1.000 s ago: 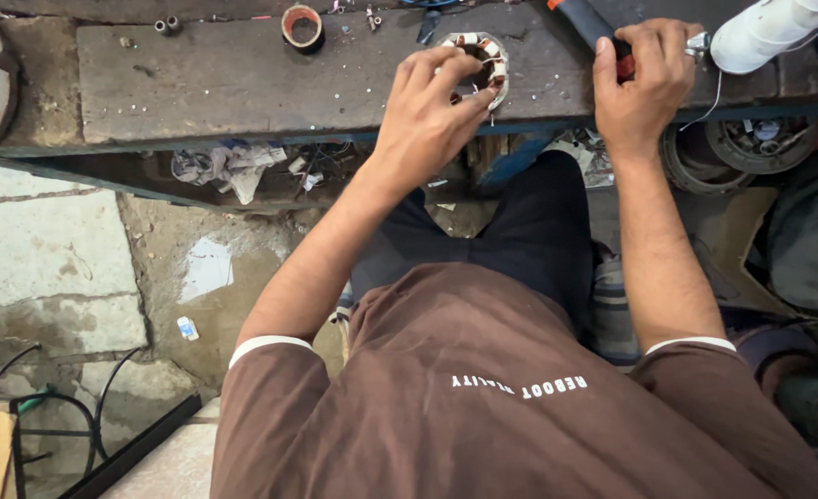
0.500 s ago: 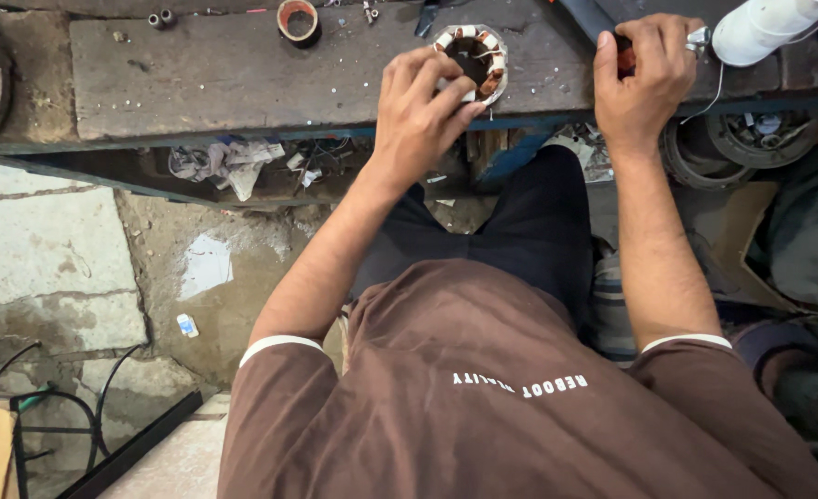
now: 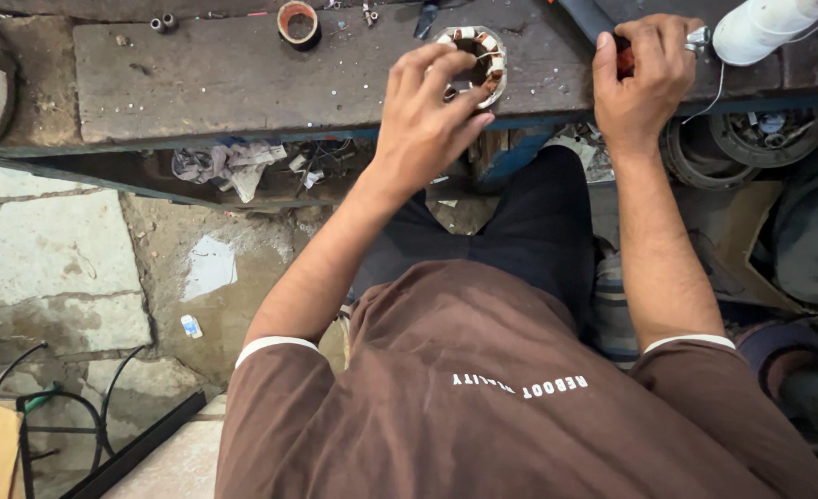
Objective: The person works on a stator assembly at a cluttered workbench, repeatedly threading and tying white string around copper windings. They use a utility knife to cut the string and a screwdriver to adjust the windings. The person remains seated throughout the task.
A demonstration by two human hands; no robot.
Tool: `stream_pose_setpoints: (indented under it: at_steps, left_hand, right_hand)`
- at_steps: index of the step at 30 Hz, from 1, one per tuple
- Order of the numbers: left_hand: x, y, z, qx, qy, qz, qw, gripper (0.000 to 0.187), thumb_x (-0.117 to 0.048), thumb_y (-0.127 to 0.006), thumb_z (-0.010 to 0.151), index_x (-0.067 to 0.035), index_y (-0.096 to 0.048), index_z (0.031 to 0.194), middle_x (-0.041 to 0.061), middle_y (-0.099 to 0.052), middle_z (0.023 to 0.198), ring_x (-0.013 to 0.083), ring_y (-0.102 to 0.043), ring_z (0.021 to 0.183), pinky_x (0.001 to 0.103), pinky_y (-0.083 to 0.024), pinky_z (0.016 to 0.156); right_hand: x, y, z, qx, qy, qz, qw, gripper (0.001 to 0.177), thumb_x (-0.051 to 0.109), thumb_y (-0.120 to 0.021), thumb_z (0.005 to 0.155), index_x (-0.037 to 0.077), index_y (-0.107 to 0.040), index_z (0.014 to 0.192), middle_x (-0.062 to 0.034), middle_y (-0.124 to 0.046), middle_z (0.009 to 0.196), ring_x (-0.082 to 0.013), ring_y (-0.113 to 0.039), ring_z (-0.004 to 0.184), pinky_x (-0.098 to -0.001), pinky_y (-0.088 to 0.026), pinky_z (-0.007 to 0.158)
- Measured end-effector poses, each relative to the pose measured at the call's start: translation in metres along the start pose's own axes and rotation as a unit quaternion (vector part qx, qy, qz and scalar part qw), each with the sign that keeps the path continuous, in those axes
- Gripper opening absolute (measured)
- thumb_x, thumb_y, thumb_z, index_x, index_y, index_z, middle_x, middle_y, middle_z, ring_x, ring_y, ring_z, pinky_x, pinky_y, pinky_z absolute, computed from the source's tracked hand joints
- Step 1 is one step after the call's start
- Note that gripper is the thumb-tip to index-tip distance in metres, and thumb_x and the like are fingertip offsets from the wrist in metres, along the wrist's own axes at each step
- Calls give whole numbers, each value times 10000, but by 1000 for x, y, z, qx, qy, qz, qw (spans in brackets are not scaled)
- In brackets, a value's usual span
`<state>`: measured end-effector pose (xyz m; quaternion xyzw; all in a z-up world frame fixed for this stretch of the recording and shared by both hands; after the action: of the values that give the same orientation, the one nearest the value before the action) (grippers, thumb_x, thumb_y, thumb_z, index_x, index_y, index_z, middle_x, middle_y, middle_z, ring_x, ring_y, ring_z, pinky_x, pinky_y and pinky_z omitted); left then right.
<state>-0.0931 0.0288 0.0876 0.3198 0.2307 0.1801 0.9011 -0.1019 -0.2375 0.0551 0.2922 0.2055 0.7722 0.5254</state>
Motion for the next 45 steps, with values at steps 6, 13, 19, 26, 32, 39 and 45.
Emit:
stream_pose_setpoints:
  at_steps: [6, 13, 19, 26, 32, 39, 45]
  left_hand:
    - [-1, -9, -7, -16, 29, -19, 999, 215, -109, -809, 924, -78, -717, 1116, 39, -641, 1165, 277, -569, 1214, 463, -451, 1059]
    - [1, -6, -6, -19, 5, 21, 1000, 240, -159, -799, 923, -67, -700, 1122, 61, -624, 1119, 300, -551, 1160, 518, -413, 1093]
    - [18, -6, -5, 15, 65, -47, 997, 267, -238, -832, 891, -84, -710, 1072, 80, -574, 1202, 339, -470, 1241, 510, -397, 1036]
    - [26, -6, -2, 45, 47, -60, 996, 278, -315, -865, 909, -138, -719, 1066, 63, -568, 1300, 326, -451, 1310, 497, -383, 1068]
    - [29, 4, 10, 84, 38, -46, 995, 364, -362, -894, 888, -109, -711, 1075, 108, -525, 1436, 371, -394, 1408, 542, -339, 1134]
    - [20, -6, 5, 79, 22, -26, 996, 326, -299, -890, 894, -120, -700, 1090, 84, -524, 1427, 343, -406, 1420, 523, -355, 1166]
    - [31, -18, -5, 103, 71, -73, 989, 304, -264, -889, 885, -110, -710, 1077, 78, -547, 1391, 346, -425, 1408, 512, -370, 1129]
  right_hand:
    - [-7, -2, -6, 9, -17, 17, 1000, 126, 132, -743, 984, 46, -688, 1059, -105, -638, 1123, -325, -635, 1023, -467, -484, 872]
    - [-9, -5, -8, 9, -9, 6, 1000, 116, 120, -747, 971, 47, -683, 1035, -98, -633, 1111, -336, -625, 1043, -466, -477, 867]
    - [-11, -6, -10, 4, -5, 11, 1000, 111, 113, -745, 981, 46, -675, 1034, -94, -631, 1130, -319, -630, 1049, -468, -488, 897]
    - [-8, -5, -8, 4, -1, 4, 1000, 103, 133, -739, 1001, 59, -676, 1035, -67, -633, 1114, -296, -633, 1038, -459, -487, 906]
    - [-8, -5, -7, 10, -12, 3, 1000, 101, 132, -728, 992, 58, -673, 1035, -70, -630, 1094, -291, -628, 994, -445, -464, 852]
    - [-7, -6, -6, 8, -17, 1, 1000, 115, 139, -741, 982, 59, -671, 1029, -69, -631, 1082, -284, -627, 953, -445, -456, 826]
    - [-6, -4, -7, -4, -3, -1, 1000, 115, 124, -741, 973, 60, -663, 1030, -74, -630, 1101, -293, -632, 957, -438, -440, 812]
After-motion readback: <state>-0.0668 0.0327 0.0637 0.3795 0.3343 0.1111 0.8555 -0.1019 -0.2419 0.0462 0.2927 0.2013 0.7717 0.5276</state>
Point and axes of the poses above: each hand's wrist, its own z-axis towards the middle knuckle, its own y-axis out of the back of the hand, x = y × z, the point moved 6 cm from there along z, towards the middle knuckle
